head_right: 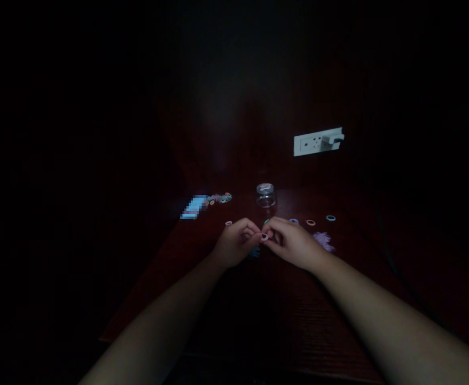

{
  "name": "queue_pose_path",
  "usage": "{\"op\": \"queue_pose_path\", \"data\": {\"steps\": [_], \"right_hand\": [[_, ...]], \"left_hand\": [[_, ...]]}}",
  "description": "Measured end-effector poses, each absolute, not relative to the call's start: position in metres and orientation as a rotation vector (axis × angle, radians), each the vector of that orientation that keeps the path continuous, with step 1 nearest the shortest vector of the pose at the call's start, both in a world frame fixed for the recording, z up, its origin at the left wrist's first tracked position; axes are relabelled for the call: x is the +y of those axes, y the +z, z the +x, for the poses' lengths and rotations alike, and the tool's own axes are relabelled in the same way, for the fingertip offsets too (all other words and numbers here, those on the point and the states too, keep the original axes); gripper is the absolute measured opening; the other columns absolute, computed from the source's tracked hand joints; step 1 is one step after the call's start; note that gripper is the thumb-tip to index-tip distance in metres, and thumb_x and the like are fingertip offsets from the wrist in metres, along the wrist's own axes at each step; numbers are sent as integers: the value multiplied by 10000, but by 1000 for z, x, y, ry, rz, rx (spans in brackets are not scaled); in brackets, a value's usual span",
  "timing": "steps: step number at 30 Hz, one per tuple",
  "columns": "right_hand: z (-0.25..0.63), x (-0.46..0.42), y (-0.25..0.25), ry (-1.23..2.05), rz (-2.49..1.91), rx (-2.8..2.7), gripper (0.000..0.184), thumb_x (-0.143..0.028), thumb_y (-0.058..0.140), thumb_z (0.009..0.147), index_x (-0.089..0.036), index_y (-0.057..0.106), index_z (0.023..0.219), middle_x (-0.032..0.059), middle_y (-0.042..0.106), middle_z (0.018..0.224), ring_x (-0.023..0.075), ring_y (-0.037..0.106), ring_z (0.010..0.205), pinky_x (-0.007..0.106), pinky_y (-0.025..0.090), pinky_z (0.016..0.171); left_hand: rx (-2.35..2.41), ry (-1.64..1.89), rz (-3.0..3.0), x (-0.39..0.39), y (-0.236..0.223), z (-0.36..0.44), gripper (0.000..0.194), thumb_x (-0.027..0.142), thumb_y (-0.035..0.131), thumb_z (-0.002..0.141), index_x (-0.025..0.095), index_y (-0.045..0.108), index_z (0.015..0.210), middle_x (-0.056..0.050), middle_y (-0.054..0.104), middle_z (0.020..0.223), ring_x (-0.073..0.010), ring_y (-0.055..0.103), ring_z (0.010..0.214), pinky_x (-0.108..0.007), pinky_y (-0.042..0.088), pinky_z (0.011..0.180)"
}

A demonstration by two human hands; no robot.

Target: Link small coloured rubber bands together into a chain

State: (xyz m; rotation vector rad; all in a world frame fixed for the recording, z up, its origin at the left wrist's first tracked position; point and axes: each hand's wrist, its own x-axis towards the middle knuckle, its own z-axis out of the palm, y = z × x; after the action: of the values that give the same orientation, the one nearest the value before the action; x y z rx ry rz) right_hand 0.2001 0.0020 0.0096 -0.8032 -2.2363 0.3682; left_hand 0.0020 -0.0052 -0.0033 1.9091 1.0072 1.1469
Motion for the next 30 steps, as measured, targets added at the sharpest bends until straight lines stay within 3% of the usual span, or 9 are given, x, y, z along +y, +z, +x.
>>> {"op": "queue_pose_path", "data": {"steps": [4, 15, 20, 30], "right_hand": [[199, 1, 12, 355, -817, -2228, 16, -217, 597, 879, -206, 607, 884, 16, 585, 766, 140, 542, 639, 265, 426, 606], [200, 0, 14, 404, -834, -2184, 154, -287, 560, 924, -203, 666, 851, 27, 605, 733, 143, 559, 602, 271, 438, 571], [200, -1, 14, 384, -860, -2191, 164, -283, 549, 931, -206, 663, 843, 28, 617, 728, 159, 573, 640, 287, 442, 609], [201, -1, 16, 378, -877, -2201, 164, -275, 538, 933, -206, 640, 824, 36, 635, 745, 178, 585, 696, 298, 444, 651]], "left_hand": [[1004, 1164, 1899, -6, -4, 2, 125, 273, 637, 861, 157, 592, 849, -21, 702, 738, -101, 644, 628, -185, 478, 569], [922, 1179, 2099, -6, -3, -1, 205, 244, 685, 817, 168, 632, 1000, -33, 710, 853, -120, 669, 749, -230, 547, 690], [1026, 1210, 2181, -5, 0, -1, 81, 237, 677, 833, 172, 675, 881, -19, 727, 802, -110, 674, 695, -232, 555, 684], [1130, 1164, 2269, -3, 3, -2, 120, 291, 652, 880, 187, 709, 865, -11, 744, 804, -122, 670, 697, -241, 527, 699]]}}
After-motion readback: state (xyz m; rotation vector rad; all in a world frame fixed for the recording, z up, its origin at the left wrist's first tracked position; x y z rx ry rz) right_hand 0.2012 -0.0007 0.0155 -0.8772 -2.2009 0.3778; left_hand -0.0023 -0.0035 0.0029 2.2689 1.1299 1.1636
